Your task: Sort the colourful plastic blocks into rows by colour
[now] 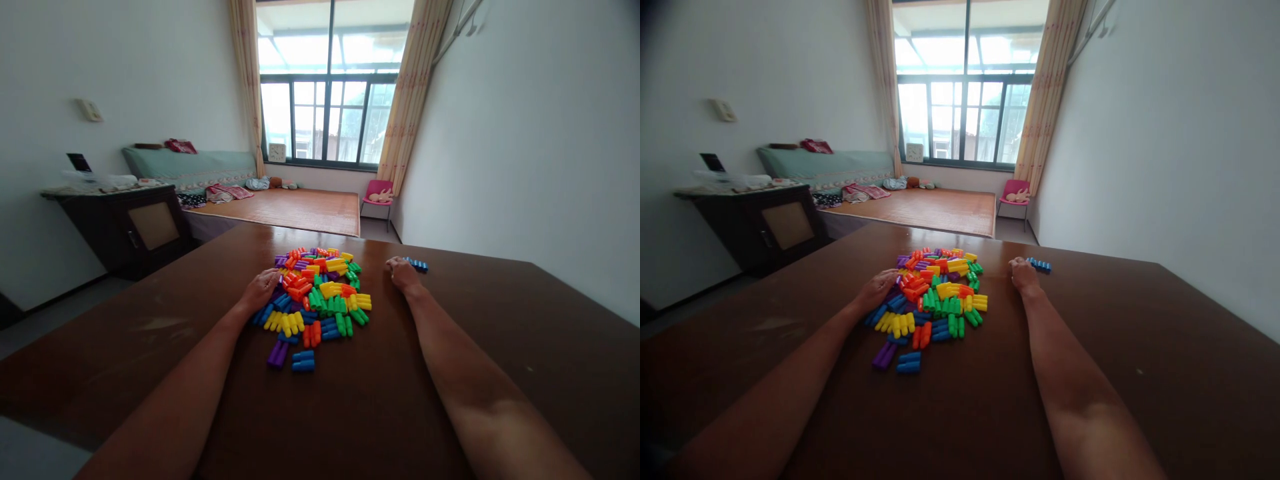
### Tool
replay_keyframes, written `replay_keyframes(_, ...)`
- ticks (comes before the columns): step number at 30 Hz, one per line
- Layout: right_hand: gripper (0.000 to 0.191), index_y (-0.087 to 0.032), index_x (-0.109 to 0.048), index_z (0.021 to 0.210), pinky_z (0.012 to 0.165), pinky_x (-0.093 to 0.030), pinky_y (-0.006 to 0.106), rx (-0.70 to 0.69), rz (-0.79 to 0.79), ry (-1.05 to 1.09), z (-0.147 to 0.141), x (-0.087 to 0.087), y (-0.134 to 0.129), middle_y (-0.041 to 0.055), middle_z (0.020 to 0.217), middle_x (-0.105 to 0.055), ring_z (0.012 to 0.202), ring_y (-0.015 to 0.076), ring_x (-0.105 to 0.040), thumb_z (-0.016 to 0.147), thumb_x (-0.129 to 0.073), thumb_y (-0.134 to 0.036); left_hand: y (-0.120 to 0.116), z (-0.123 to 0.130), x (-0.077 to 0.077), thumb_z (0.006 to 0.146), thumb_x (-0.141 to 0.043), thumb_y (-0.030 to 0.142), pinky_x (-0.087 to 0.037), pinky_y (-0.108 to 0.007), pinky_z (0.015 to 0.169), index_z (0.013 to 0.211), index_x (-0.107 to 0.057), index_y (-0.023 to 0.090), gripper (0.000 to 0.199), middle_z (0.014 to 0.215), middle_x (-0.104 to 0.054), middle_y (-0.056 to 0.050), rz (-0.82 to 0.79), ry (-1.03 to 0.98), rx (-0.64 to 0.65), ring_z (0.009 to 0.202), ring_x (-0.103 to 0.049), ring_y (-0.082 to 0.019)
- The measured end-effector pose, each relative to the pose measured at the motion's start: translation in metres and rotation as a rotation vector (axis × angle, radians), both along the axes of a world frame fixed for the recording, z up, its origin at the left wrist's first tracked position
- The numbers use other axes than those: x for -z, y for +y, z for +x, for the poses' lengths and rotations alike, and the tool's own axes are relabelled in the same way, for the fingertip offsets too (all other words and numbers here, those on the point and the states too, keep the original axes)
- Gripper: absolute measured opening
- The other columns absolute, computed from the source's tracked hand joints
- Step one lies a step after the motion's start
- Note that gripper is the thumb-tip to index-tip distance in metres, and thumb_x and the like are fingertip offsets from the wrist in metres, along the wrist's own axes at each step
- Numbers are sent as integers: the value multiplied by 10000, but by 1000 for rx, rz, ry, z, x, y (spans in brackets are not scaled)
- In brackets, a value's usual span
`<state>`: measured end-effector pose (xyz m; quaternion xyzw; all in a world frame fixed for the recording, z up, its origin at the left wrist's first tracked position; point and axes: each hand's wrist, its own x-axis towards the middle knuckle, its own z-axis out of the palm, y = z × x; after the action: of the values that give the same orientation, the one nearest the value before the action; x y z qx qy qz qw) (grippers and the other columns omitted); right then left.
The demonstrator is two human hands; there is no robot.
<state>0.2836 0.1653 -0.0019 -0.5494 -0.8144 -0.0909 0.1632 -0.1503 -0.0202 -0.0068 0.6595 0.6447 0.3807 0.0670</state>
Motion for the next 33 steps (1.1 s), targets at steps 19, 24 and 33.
replay_keyframes(19, 359, -195, -708, 1005, 830, -478, 335, 336, 82, 376, 42, -12, 7, 109, 1011, -689, 938, 230, -618, 774, -452, -94, -5, 5, -10, 856, -287, 700, -418, -403, 1060, 1005, -717, 173, 696, 1216, -646, -120, -6, -30, 21, 1171, -571, -262)
replay_keyframes(24, 286, -258, -738, 912, 815, -488, 438, 437, -103, 369, 72, -2, 5, 84, 926, -703, 874, 254, -628, 714, -555, -163, -6, 6, -12, 861, -281, 694, -423, -407, 1055, 1005, -715, 170, 696, 1208, -648, -124, -5, -20, 22, 1162, -575, -263)
replay_keyframes(33, 425, -280, -687, 1129, 898, -447, 524, 418, -76, 341, 61, -3, 3, 109, 1151, -663, 1072, 310, -566, 752, -526, -167, -7, 7, -12, 870, -286, 672, -415, -408, 1063, 1005, -713, 171, 672, 1205, -650, -117, -9, -18, 24, 1163, -572, -261)
